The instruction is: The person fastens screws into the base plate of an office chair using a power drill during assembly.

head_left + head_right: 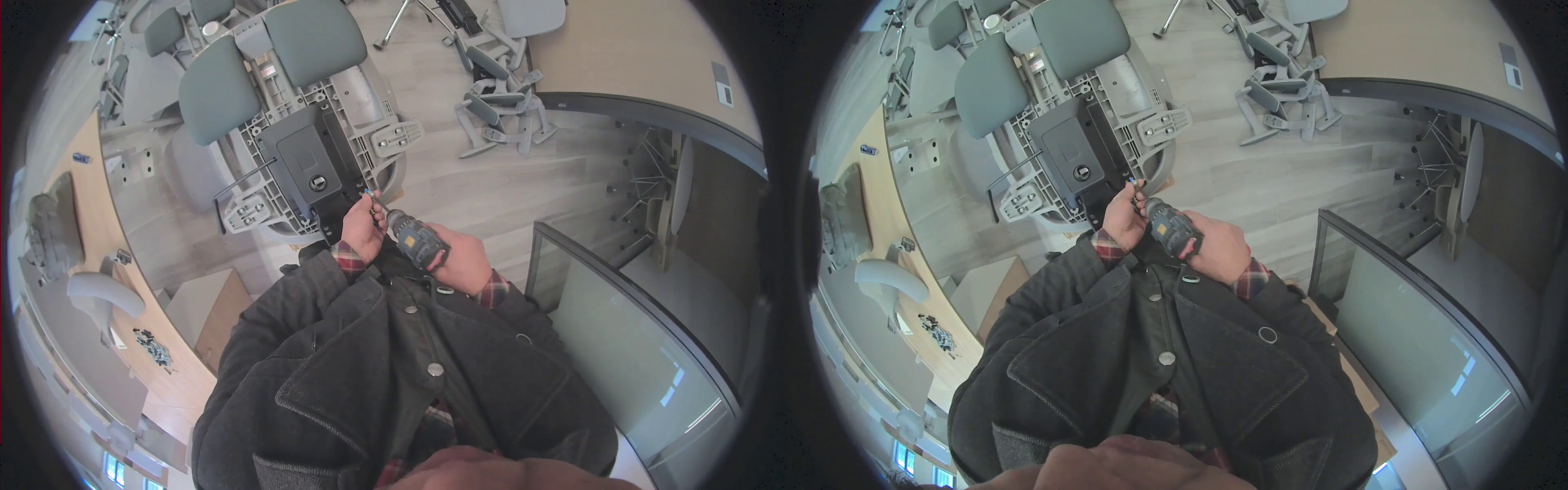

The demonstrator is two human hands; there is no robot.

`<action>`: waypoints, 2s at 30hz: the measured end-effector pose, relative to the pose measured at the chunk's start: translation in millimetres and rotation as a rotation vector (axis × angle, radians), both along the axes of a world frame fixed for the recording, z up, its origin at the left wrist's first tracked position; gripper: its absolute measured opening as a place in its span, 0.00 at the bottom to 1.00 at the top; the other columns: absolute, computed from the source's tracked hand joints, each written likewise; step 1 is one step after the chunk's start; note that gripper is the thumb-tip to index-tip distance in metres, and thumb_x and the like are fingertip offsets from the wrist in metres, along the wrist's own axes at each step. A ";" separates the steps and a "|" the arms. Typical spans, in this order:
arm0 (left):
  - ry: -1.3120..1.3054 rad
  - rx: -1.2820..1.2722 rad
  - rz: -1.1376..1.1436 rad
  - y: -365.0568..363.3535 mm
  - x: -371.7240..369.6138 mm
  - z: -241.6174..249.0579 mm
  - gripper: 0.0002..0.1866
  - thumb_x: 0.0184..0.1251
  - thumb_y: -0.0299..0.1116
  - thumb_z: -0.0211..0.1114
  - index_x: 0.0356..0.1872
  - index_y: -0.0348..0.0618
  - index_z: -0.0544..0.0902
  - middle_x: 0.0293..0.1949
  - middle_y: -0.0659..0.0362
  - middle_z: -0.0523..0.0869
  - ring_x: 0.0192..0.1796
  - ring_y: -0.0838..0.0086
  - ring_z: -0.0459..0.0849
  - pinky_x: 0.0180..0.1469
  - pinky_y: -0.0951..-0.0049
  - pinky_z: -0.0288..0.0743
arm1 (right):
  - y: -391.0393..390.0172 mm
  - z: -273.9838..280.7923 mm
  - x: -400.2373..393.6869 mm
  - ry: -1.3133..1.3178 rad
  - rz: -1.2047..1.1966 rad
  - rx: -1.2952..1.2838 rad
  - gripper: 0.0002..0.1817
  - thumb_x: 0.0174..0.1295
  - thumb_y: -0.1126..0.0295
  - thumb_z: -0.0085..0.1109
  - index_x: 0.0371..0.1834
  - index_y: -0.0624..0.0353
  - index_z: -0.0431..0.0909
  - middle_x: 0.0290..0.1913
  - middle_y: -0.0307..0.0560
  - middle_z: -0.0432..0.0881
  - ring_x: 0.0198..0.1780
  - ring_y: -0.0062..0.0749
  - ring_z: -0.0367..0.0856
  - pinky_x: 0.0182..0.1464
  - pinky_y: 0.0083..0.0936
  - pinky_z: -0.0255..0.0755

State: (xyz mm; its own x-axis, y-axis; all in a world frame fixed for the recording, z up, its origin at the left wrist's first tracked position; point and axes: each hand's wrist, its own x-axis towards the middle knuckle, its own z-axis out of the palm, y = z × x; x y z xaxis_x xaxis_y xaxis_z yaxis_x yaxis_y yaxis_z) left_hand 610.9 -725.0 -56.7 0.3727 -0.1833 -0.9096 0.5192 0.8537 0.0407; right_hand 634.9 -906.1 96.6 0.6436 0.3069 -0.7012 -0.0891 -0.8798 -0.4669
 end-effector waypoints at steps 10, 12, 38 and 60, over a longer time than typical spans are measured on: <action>-0.081 0.114 0.030 -26.9 6.3 -37.0 0.14 0.84 0.38 0.43 0.45 0.50 0.79 0.23 0.69 0.66 0.20 0.83 0.60 0.21 0.79 0.59 | 18.7 -26.4 20.0 -0.041 0.013 -0.015 0.29 0.54 0.59 0.57 0.64 0.45 0.79 0.47 0.52 0.89 0.45 0.62 0.84 0.44 0.43 0.77; -0.061 0.134 0.041 -27.5 9.5 -32.6 0.13 0.82 0.35 0.43 0.42 0.52 0.78 0.22 0.70 0.66 0.20 0.85 0.61 0.20 0.81 0.58 | 19.6 -31.3 23.1 -0.048 0.013 -0.005 0.27 0.56 0.59 0.58 0.62 0.48 0.80 0.48 0.52 0.89 0.45 0.60 0.85 0.45 0.43 0.77; -0.368 -0.056 -0.423 80.3 -40.5 15.8 0.13 0.77 0.29 0.60 0.55 0.32 0.81 0.37 0.51 0.85 0.34 0.68 0.82 0.42 0.74 0.78 | 74.5 -14.2 53.5 -0.077 0.345 -0.286 0.21 0.58 0.63 0.54 0.56 0.42 0.82 0.40 0.44 0.89 0.40 0.55 0.85 0.38 0.45 0.77; 0.038 -0.171 0.465 125.8 -69.2 10.9 0.13 0.78 0.40 0.59 0.53 0.43 0.79 0.44 0.59 0.85 0.41 0.78 0.89 0.47 0.79 0.89 | 55.1 22.8 60.9 -0.232 0.243 0.317 0.18 0.49 0.71 0.65 0.46 0.59 0.83 0.38 0.44 0.86 0.39 0.32 0.82 0.46 0.32 0.77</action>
